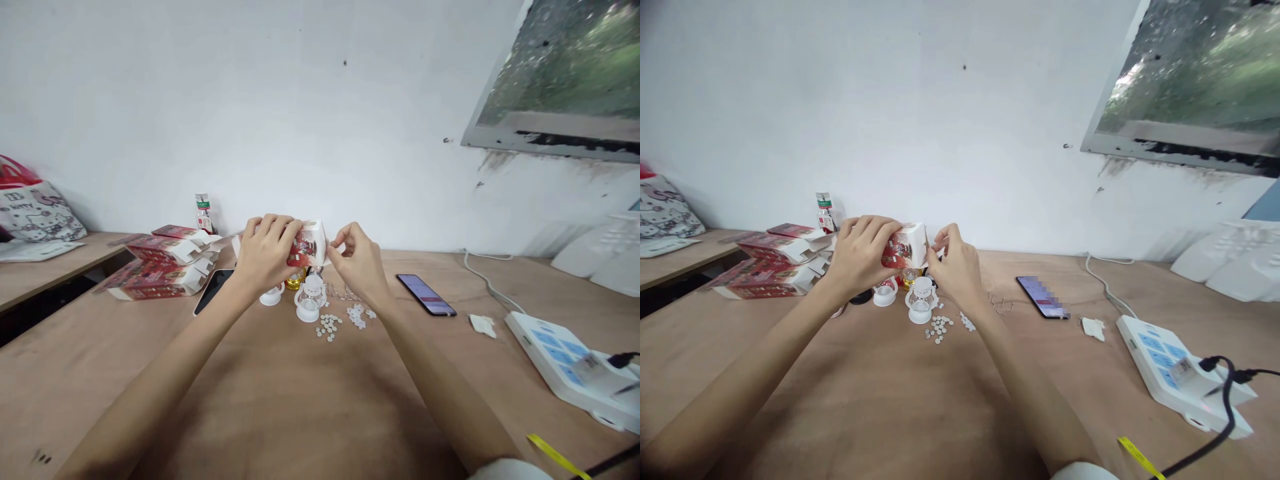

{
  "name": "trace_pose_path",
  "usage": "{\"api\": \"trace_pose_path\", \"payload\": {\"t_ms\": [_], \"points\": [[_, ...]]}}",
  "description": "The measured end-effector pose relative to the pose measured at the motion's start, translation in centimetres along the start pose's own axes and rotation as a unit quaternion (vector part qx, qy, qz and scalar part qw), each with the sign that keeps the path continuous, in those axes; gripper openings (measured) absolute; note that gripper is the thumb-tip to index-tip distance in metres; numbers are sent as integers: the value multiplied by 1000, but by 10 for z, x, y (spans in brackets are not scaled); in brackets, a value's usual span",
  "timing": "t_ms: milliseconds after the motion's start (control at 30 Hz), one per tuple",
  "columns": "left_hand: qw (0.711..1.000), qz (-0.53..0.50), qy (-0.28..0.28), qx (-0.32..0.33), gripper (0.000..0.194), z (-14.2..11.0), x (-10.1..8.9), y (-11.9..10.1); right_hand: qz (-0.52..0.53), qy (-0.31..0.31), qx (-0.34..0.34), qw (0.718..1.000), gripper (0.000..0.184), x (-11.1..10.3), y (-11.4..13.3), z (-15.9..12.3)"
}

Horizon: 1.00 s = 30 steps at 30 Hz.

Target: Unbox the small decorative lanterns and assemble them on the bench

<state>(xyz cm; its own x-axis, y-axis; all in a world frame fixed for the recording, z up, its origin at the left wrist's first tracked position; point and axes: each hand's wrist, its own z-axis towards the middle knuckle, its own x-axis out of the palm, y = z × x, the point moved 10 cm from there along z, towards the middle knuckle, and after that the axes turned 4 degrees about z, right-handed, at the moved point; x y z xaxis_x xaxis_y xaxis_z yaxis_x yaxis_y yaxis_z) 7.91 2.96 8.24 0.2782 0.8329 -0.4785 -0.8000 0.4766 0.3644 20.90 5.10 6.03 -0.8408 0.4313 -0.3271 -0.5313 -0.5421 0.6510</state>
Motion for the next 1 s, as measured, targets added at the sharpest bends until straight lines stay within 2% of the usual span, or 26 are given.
{"api": "trace_pose_path", "payload": {"t_ms": [133,267,433,567,700,833,1000], "points": [[999,-4,29,17,39,0,7,-3,-34,28,-77,996,25,2,14,0],[996,-14,75,49,43,-1,14,-7,-82,92,-149,981,31,9,25,-2],[990,-54,106,78,62,-2,12,-5,-114,139,-157,971,39,8,27,-3],[983,-78,140,91,67,-2,10,-5,-104,166,-148,969,41,1,34,-7],[977,-81,165,104,53,-2,8,-7,-96,200,-142,965,34,-3,45,-13],[981,-74,136,120,30,-2,0,-10,-73,252,-158,952,32,1,57,-23],[985,-58,110,121,15,-2,-6,-6,-55,288,-165,942,30,7,61,-31]]}}
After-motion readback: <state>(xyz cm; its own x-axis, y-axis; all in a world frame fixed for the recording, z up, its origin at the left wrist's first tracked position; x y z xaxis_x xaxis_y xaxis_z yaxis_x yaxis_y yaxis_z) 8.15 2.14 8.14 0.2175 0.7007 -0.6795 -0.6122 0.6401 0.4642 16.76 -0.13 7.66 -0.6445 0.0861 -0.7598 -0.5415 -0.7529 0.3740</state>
